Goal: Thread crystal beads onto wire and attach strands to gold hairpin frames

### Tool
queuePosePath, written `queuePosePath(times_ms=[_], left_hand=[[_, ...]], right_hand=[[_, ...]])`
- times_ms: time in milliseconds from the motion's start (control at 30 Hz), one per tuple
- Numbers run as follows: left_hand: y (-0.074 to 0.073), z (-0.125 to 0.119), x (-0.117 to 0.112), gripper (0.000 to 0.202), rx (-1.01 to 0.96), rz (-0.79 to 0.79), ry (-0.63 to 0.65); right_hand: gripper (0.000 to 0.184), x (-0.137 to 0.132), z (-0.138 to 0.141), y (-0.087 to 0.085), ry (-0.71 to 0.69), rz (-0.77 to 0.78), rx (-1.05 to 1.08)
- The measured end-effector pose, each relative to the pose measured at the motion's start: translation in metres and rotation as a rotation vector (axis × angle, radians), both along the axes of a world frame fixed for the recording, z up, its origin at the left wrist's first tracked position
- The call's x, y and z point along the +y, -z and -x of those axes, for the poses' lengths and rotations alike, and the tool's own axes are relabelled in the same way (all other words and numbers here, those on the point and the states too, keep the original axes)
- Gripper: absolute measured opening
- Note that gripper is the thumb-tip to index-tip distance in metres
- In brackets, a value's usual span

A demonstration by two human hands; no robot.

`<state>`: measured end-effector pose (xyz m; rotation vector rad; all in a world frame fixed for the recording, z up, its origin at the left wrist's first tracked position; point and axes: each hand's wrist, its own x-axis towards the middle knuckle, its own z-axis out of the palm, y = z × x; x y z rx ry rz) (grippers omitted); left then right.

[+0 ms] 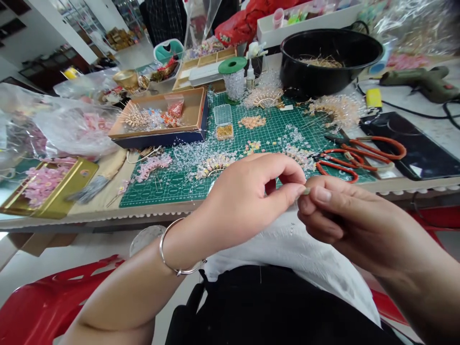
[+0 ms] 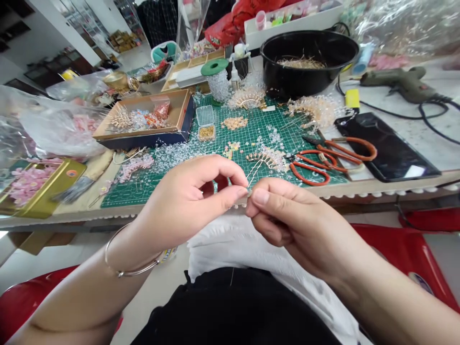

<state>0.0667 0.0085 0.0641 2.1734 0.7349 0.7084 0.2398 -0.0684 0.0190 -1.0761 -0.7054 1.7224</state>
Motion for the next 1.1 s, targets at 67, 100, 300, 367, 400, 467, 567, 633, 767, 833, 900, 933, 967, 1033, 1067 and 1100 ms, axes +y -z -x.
queuePosePath(times_ms=[67,100,300,367,400,467,567,633,767,833,900,933,967,1033,1067,1100], left_hand=[[-0.002,0.000,0.001,0.011,0.016,-0.035,0.018],[-0.003,0.001,0.002,0.012,0.023,-0.052,0.029],[-0.005,0.005,0.000,0.014,0.079,-0.149,0.062],[-0.004,0.006,-0.002,0.015,0.065,-0.144,0.068],[-0.004,0.006,-0.002,0.015,0.059,-0.136,0.070],[-0.004,0.007,-0.004,0.015,0.057,-0.113,0.073],[-0.003,0.009,-0.005,0.012,0.059,-0.053,0.068],[-0.002,0.010,-0.006,0.010,0.061,-0.011,0.068],[0.000,0.011,-0.007,0.010,0.083,0.043,0.055],[0.002,0.012,-0.007,0.009,0.088,0.070,0.045],[0.004,0.012,-0.008,0.008,0.084,0.102,0.052],[0.006,0.012,-0.008,0.007,0.078,0.118,0.057],[0.008,0.011,-0.008,0.006,0.072,0.136,0.059],[0.013,0.010,-0.008,0.007,0.068,0.158,0.057],[0.016,0.009,-0.009,0.007,0.074,0.160,0.055],[0.018,0.008,-0.010,0.007,0.087,0.153,0.053]], right_hand=[[0.030,0.000,-0.001,0.000,-0.006,0.000,-0.001],[0.030,0.000,-0.001,0.000,-0.011,0.000,-0.001],[0.031,-0.002,0.000,-0.003,-0.018,0.011,-0.012],[0.032,-0.003,0.001,-0.004,-0.020,0.018,-0.018],[0.032,-0.003,0.002,-0.004,-0.022,0.020,-0.019],[0.033,-0.004,0.002,-0.003,-0.031,0.022,-0.014],[0.032,-0.005,0.002,0.001,-0.055,0.020,-0.001],[0.032,-0.006,0.002,0.004,-0.072,0.020,0.025],[0.029,-0.006,0.003,0.005,-0.078,0.033,0.097],[0.025,-0.007,0.003,0.006,-0.069,0.042,0.122],[0.024,-0.007,0.003,0.006,-0.061,0.059,0.141],[0.025,-0.007,0.003,0.007,-0.054,0.070,0.146],[0.026,-0.007,0.003,0.008,-0.048,0.079,0.151],[0.028,-0.007,0.003,0.012,-0.044,0.088,0.161],[0.028,-0.007,0.003,0.014,-0.041,0.089,0.164],[0.029,-0.008,0.003,0.016,-0.038,0.092,0.165]])
